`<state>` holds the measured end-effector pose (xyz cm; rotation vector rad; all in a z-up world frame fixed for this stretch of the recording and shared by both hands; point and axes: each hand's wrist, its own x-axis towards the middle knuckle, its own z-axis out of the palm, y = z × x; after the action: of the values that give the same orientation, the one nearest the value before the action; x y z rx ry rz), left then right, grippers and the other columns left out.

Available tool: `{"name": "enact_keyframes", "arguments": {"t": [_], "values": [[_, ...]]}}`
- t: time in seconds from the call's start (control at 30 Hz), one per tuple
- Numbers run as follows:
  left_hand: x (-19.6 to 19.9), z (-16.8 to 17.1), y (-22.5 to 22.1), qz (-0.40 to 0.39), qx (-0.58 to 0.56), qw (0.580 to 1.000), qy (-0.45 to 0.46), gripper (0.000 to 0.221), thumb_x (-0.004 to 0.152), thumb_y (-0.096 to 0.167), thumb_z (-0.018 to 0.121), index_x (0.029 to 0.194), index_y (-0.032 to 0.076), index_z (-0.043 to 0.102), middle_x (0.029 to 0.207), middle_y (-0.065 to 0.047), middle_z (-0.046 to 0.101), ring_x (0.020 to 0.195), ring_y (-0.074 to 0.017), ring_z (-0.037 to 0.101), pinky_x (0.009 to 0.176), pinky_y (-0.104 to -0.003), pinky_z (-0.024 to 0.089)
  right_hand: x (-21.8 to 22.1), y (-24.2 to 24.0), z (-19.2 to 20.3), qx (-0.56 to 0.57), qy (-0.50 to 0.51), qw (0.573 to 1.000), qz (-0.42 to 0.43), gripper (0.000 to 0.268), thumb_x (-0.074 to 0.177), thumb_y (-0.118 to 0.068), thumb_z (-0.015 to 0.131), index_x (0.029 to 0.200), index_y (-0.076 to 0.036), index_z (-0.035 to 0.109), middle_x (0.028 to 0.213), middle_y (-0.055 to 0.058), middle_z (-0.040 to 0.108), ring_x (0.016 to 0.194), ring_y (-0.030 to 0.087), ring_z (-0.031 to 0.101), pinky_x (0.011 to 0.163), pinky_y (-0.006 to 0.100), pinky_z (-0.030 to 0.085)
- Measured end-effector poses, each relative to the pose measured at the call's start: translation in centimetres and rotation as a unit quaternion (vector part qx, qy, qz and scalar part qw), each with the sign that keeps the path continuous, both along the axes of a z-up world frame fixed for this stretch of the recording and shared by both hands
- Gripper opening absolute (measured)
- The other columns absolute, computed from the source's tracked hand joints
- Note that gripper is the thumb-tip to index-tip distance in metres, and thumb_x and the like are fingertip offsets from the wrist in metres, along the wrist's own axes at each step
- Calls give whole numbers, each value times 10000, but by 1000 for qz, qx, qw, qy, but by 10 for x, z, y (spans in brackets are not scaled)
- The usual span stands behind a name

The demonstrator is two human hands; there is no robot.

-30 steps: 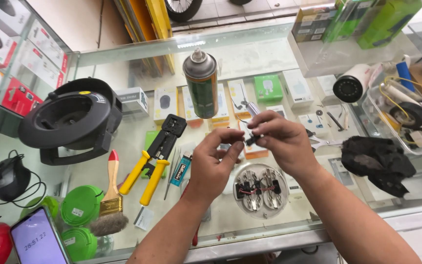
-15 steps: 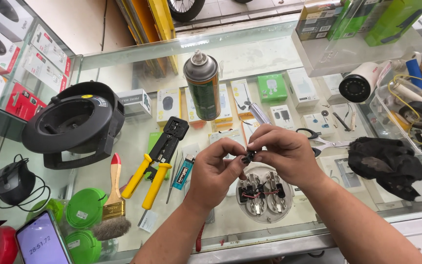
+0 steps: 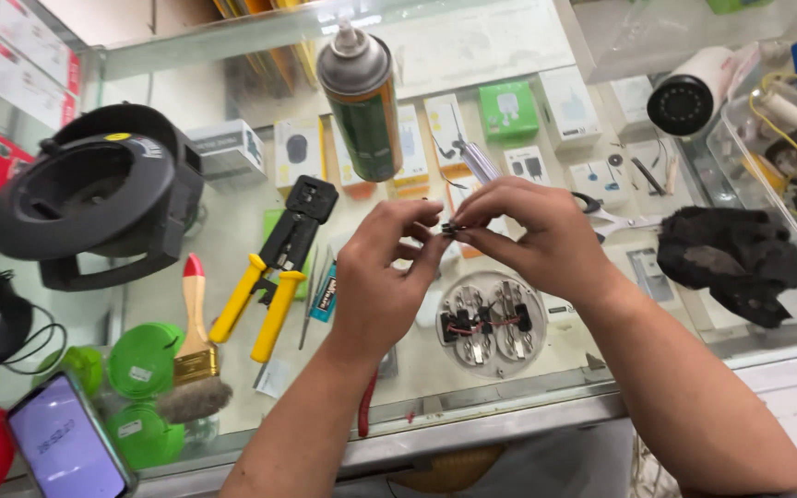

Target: Final assembly and tightening of an electrical component, involving wire stripping and terminal connection.

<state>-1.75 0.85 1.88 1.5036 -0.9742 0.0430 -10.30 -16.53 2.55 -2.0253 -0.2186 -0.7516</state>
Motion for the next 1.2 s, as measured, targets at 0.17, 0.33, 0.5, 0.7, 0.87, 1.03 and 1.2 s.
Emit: {"name": "enact_keyframes", "arguments": {"t": [0.17,0.33,0.5,0.7,0.87,1.03,1.2], "values": [[0,1,-2,-24,8,998,-55,194,922,-28,725,1101,48,732,977,-81,727,851,-215,761,659,-279,671,0,-4,0,39,61,997,14,117,886,91,739,952,-6,744,852,124,735,784,221,730,761,366,619],[6,-11,0,-20,35,999,-5,114,936,-3,719,1047,23,734,901,-92,744,804,-212,776,625,-281,666,1,-6,-15,132,142,981,23,109,890,47,741,994,19,758,840,142,734,840,167,666,809,378,626],[6,-13,0,38,109,968,-224,62,990,41,673,1027,59,719,901,-47,680,836,-213,734,700,-314,645,-1,-1,-3,-25,151,988,-3,111,933,22,693,1018,-35,733,831,117,716,833,260,731,771,406,625],[-3,-6,-2,60,117,958,-256,56,964,4,679,1003,44,683,884,-90,641,873,-272,708,747,-364,626,-1,2,0,-25,167,986,-11,57,934,-12,692,980,-43,703,785,92,682,777,226,687,718,361,599],[1,-21,-4,42,143,984,-96,76,944,62,724,1014,75,697,833,-59,671,794,-209,732,680,-299,623,-3,0,-8,-128,110,985,-27,101,943,30,675,1001,-52,669,901,77,679,861,252,670,730,344,580],[11,-26,-4,-38,137,961,239,157,912,125,741,1066,105,766,828,-33,771,767,-78,738,718,-218,646,0,-1,-9,-205,66,977,-9,103,972,13,656,1015,-78,635,986,62,649,876,251,635,740,346,565],[7,-27,-7,-32,44,988,143,301,934,70,737,1230,49,688,1014,-180,741,892,-255,767,707,-332,660,5,-10,-26,21,157,987,0,95,1056,-49,514,1097,-51,599,810,67,603,700,156,562,691,358,535]]}}
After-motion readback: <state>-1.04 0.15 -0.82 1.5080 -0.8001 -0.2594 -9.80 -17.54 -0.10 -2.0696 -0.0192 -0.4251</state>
